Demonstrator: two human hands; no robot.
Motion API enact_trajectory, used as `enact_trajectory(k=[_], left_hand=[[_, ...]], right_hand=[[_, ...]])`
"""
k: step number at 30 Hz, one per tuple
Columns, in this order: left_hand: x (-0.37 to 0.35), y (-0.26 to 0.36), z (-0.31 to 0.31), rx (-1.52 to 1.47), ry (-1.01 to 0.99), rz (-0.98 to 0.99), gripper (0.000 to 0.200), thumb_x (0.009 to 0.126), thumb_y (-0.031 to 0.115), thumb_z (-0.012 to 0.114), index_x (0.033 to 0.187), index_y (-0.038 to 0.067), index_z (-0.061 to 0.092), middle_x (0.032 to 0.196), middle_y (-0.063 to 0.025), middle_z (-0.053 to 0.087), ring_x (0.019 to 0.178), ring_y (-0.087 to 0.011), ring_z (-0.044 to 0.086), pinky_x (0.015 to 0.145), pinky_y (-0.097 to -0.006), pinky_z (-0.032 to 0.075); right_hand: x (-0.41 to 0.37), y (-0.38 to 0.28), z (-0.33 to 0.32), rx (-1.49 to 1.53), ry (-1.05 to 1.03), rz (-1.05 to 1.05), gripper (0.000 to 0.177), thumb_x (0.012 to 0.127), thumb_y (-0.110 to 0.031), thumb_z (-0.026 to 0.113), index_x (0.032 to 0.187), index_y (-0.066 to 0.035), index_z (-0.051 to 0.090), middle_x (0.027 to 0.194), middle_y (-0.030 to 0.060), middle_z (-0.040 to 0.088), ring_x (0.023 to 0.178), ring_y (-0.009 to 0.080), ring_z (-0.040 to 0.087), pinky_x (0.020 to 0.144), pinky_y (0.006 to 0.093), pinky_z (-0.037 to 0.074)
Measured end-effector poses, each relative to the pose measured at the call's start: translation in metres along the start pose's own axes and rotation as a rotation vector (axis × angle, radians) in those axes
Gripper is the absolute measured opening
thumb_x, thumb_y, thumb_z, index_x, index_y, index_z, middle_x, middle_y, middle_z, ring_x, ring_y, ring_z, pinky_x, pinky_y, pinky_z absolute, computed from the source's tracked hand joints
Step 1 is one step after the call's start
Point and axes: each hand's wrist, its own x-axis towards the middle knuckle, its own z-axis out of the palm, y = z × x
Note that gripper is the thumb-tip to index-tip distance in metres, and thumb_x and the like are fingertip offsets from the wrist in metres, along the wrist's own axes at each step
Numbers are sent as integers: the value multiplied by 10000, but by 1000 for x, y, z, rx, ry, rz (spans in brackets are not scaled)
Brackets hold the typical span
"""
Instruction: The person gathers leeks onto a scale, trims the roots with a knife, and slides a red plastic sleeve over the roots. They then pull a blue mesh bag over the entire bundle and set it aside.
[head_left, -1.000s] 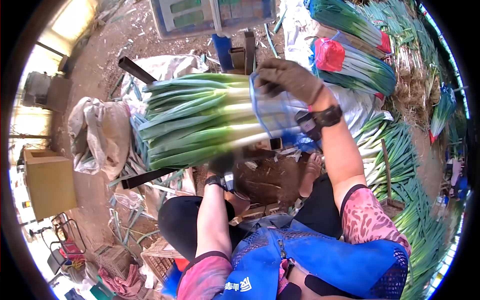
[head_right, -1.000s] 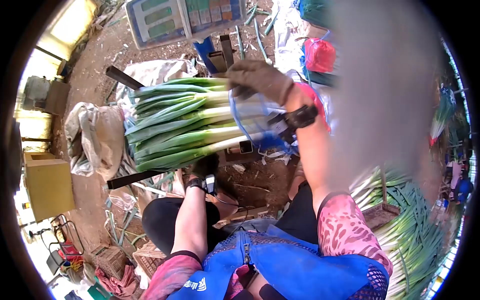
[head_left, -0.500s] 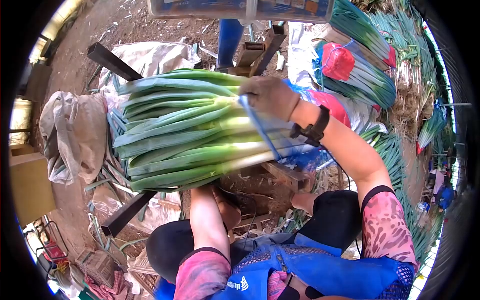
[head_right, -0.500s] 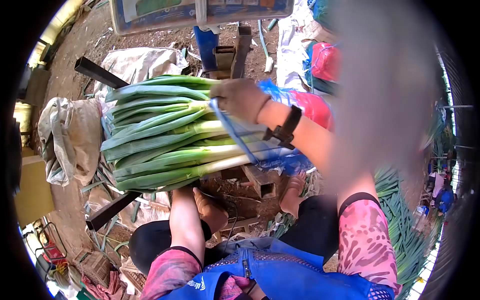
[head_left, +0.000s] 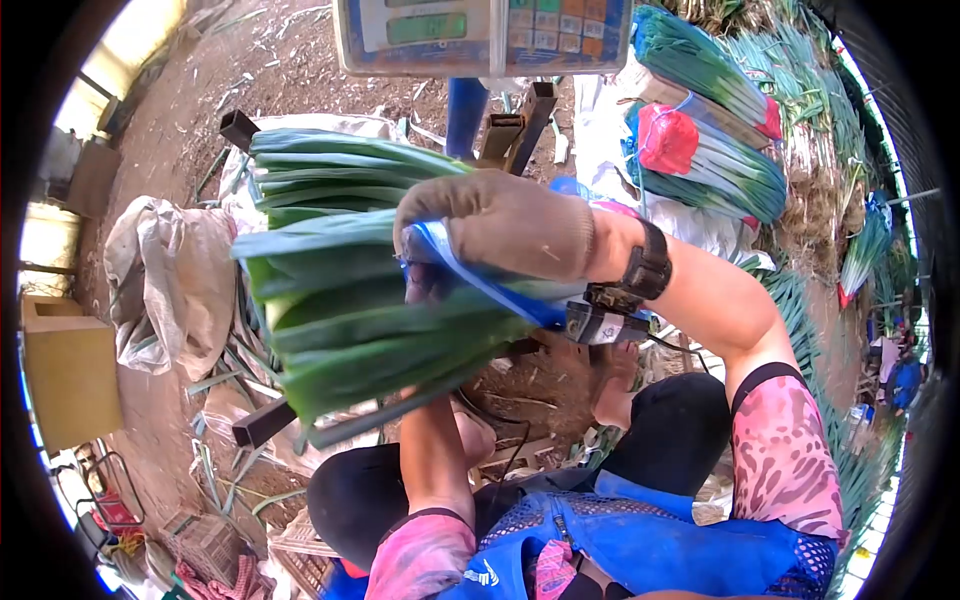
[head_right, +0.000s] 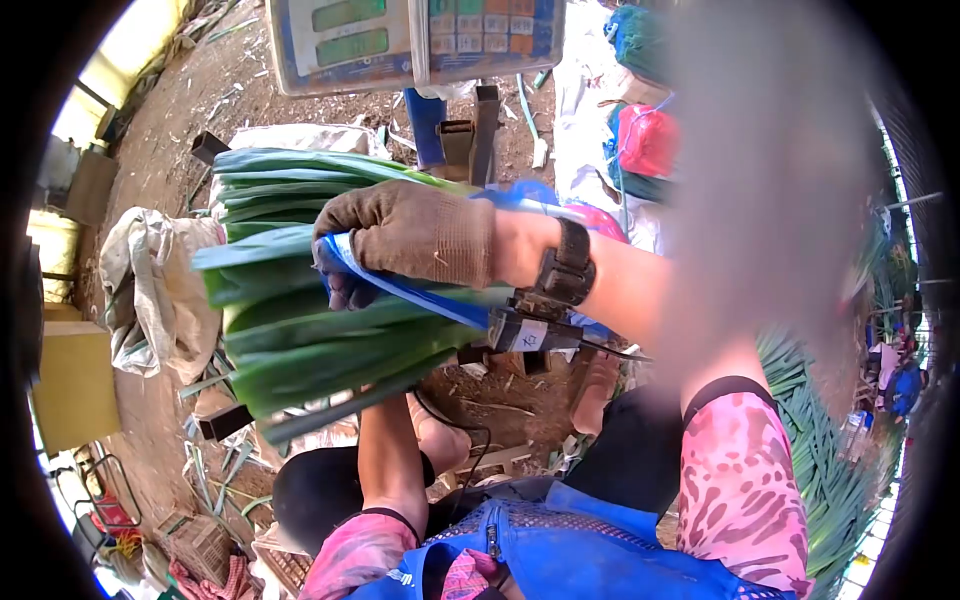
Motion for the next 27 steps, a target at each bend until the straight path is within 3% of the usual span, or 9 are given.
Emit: enact_trajectory(k=[7,15,16,18,19,20,22,23,27], left_hand=[[-19,87,-2,-46,18,204,393,949,321,492,1155,3,598,1137,-168,598,1008,-272,578,875,-364,459],[-54,179,-20,-90,34,412,416,957,337,474,1172,-2,585,1168,-179,584,1040,-285,568,900,-369,448],[-61,187,-25,-103,37,435,418,958,339,472,1174,-2,584,1172,-180,582,1044,-287,567,904,-370,447],[-76,203,-32,-126,42,482,424,961,342,467,1178,-3,581,1180,-183,579,1052,-290,564,910,-372,444],[-83,211,-36,-138,45,507,427,962,344,465,1180,-4,579,1184,-184,577,1056,-292,563,913,-372,443],[-89,221,-39,-148,45,537,430,963,346,463,1182,-4,578,1187,-186,575,1060,-294,562,916,-373,442],[-101,240,-42,-174,42,598,435,965,350,458,1186,-6,575,1195,-189,572,1068,-297,559,923,-375,439],[-106,251,-41,-182,33,632,438,966,352,456,1188,-6,573,1199,-190,570,1072,-299,558,926,-375,437],[-125,287,-26,-207,-35,760,449,970,360,447,1197,-8,567,1215,-196,563,1089,-305,553,938,-378,432]], right_hand=[[-42,-55,36,146,33,-243,210,970,-225,572,1029,-24,585,876,56,652,780,131,662,710,251,549],[-54,-93,72,145,-138,-577,333,942,-300,597,1103,-10,569,933,90,650,802,145,664,687,269,560],[-64,-104,77,241,-110,-576,179,980,-120,523,1077,10,597,934,98,654,789,173,659,730,277,547],[-78,-121,85,167,-72,-670,195,973,-141,543,1072,18,595,939,104,656,793,181,665,725,281,550],[-79,-125,85,84,-30,-711,376,925,-307,622,1138,-4,560,941,100,637,780,163,667,685,272,568],[-86,-135,86,3,9,-697,401,915,-331,633,1126,1,558,942,69,616,785,140,637,700,246,547],[-98,-145,100,-155,166,-816,352,958,-320,580,1143,-23,540,969,31,582,819,100,586,746,202,496],[-98,-156,94,42,-51,-817,314,959,-285,574,1117,-14,563,958,72,613,836,147,616,767,257,522],[-123,-177,104,-58,48,-884,311,967,-285,560,1132,-22,554,968,64,603,844,136,603,771,243,509]])
